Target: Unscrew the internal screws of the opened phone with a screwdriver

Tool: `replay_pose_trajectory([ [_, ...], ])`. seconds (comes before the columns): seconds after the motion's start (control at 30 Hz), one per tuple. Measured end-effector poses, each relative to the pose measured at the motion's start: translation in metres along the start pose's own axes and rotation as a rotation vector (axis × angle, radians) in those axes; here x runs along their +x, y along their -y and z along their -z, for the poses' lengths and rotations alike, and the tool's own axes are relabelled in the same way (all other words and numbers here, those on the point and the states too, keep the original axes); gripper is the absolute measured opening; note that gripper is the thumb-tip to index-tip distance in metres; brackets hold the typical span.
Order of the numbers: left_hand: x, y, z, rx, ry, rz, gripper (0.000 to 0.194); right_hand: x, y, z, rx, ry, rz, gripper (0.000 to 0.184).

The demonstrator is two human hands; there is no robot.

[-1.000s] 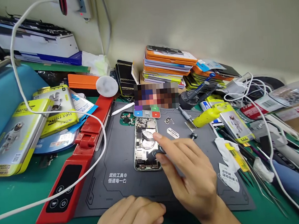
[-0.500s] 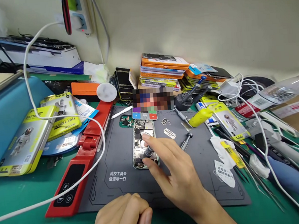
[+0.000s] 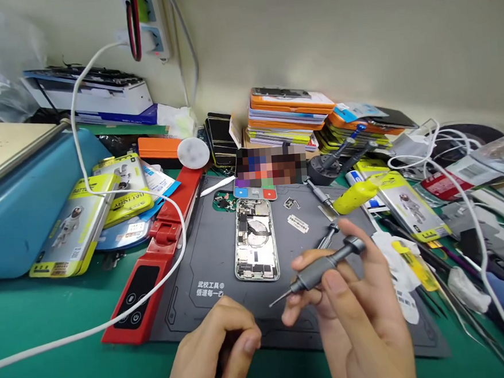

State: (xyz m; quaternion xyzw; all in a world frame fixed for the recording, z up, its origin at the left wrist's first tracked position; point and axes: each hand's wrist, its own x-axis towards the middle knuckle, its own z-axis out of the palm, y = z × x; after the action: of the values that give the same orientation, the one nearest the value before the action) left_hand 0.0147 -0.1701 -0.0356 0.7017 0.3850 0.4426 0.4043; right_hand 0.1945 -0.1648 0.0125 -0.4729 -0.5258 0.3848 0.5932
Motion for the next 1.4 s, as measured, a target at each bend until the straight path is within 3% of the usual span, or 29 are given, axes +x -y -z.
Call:
replay_pose_trajectory([
  [0.13, 0.007, 0.001, 0.010, -0.042, 0.072, -0.007, 0.015, -0.010, -0.008, -0.002, 0.105, 0.015, -0.107, 0.044],
  [0.27, 0.010, -0.005, 0.013, -0.015, 0.054, 0.004, 0.026, -0.015, -0.007, 0.001, 0.086, 0.034, -0.082, 0.042],
  [0.5, 0.009, -0.008, 0.014, 0.050, 0.055, -0.014, 0.025, -0.023, -0.010, 0.001, 0.069, 0.076, -0.061, 0.051],
  [0.73, 0.006, -0.011, 0.014, -0.004, 0.019, 0.025, 0.025, -0.017, -0.005, -0.005, 0.060, 0.044, -0.073, 0.040],
  [1.07, 0.007, -0.014, 0.013, 0.016, -0.032, 0.050, 0.031, -0.015, -0.006, -0.004, 0.110, 0.047, -0.115, 0.041],
  [1.4, 0.008, -0.012, 0.015, -0.081, 0.016, 0.089, 0.030, -0.014, -0.007, -0.003, 0.101, 0.060, -0.129, 0.038],
])
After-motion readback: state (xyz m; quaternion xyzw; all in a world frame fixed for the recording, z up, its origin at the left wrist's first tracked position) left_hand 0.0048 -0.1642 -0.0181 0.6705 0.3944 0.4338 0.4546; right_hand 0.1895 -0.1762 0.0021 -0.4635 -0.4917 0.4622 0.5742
